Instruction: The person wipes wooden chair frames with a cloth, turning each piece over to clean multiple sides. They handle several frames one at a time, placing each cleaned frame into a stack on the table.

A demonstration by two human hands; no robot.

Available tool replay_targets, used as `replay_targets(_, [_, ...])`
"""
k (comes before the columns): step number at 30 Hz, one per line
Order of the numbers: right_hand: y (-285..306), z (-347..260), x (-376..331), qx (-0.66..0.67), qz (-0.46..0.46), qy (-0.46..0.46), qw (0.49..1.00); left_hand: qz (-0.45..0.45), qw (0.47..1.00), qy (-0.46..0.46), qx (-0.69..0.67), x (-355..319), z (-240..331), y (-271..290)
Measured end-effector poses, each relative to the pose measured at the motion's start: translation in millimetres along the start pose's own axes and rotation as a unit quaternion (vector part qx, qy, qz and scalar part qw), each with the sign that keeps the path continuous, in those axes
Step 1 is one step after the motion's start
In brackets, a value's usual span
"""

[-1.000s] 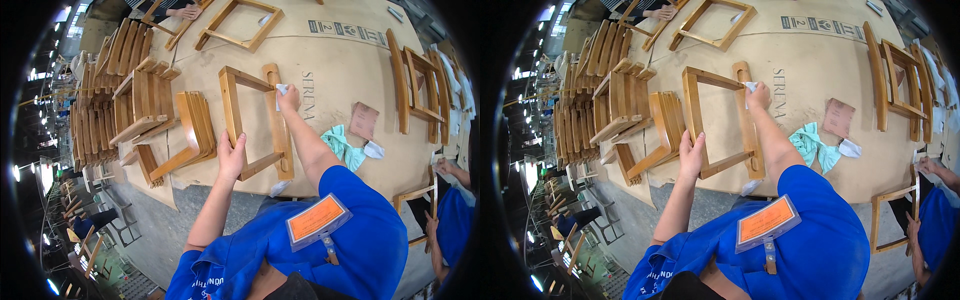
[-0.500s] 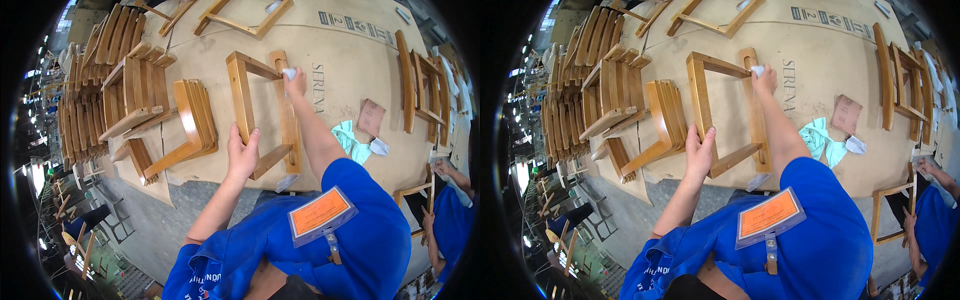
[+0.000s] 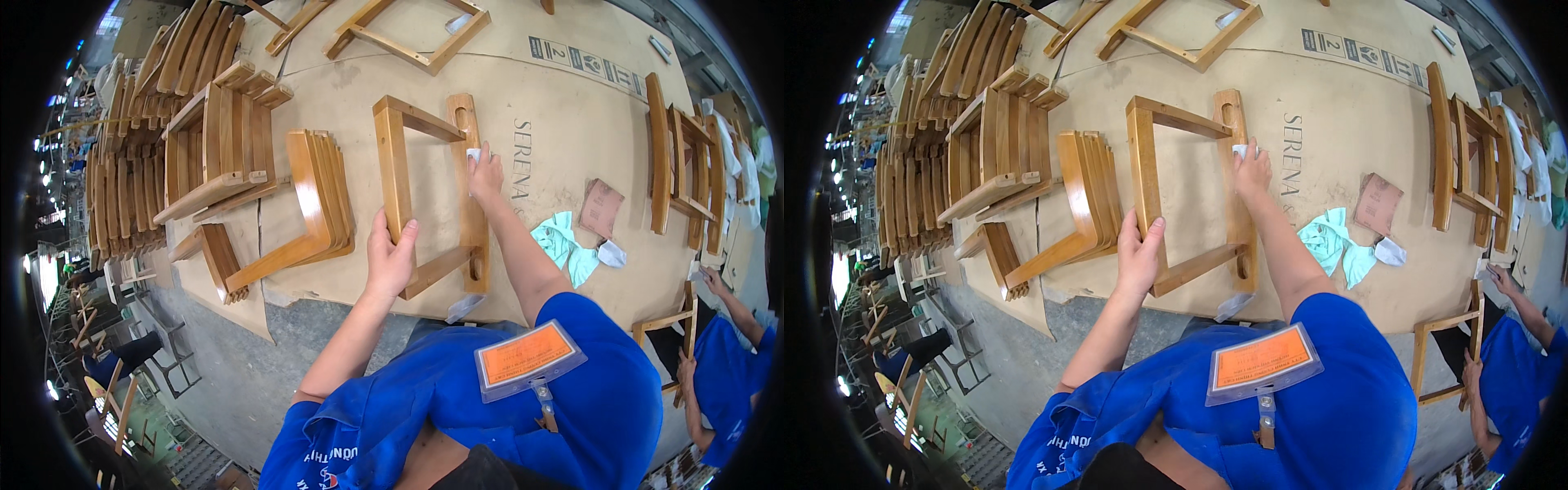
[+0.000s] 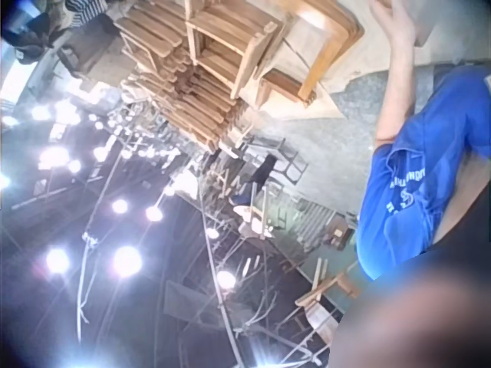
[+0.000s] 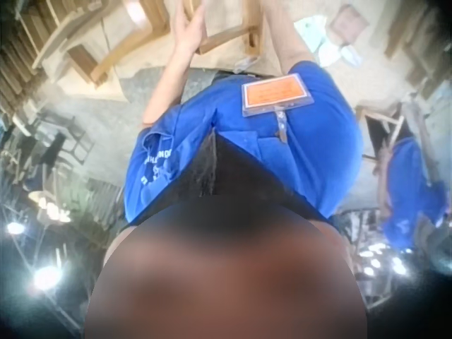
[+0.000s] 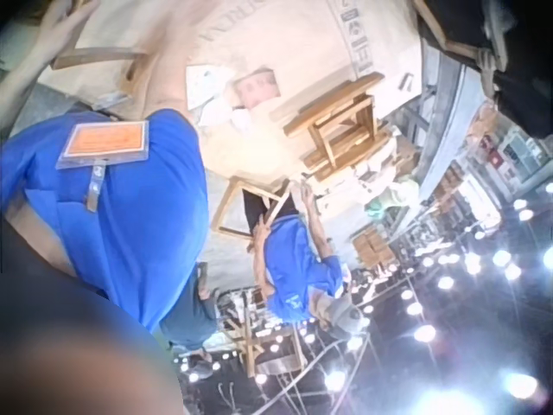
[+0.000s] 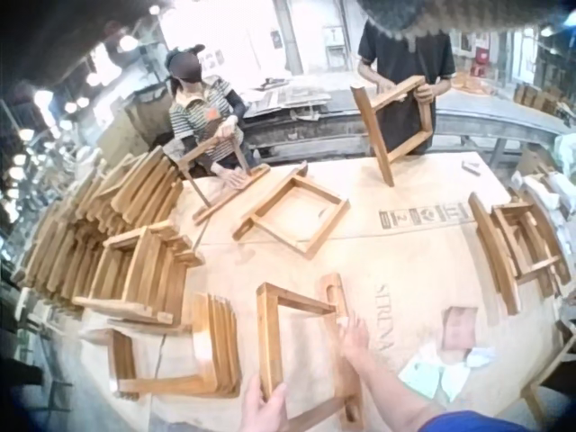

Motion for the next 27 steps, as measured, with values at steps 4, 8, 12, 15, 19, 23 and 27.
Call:
replay_targets(4, [0.6, -15.7, 9.8, 0.054, 0.035, 0.024, 0.998, 0.021, 0.999, 0.034, -0.026, 16.2, -23.1, 20.9])
replay_targets(8, [2.5, -31.9, 33.9, 0.081, 0.013, 0.060, 0.995, 0.033, 0.991, 0.115, -0.068, 38.2, -51.3, 46.8])
replay_targets(12, [12.2, -11.4, 14.8, 0.085, -0.018, 0.083, 0.993, 0.060, 0.979, 0.159, -0.109, 32.1, -70.3, 53.3])
replay_targets(15, [24.0, 31.3, -36.0, 0.082, -0.041, 0.109, 0.990, 0.060, 0.983, 0.125, -0.119, 28.5, -75.8, 48.9])
replay_targets(19, [45.1, 94.2, -124.0, 0.159, 0.034, 0.213, 0.963, 0.066, 0.984, 0.117, -0.113, 29.9, -73.0, 48.0])
replay_targets(23, [59.8, 133.3, -171.3, 0.121, -0.002, 0.185, 0.975, 0.071, 0.983, 0.123, -0.119, 22.4, -52.9, 40.2])
replay_targets(27, [61.9, 140.8, -152.3, 0.137, 0.064, 0.124, 0.981, 0.085, 0.988, 0.067, -0.108, 9.1, -24.5, -5.3])
Point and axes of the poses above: each hand's wrist, its own x-axis towards the middle knuckle, its own y-axis out of the back of the hand, z = x × y, the point moved 1 cm from there along x, towards the middle knuckle, and after that the axes turned 12 degrees about z, right-handed, at the moved point
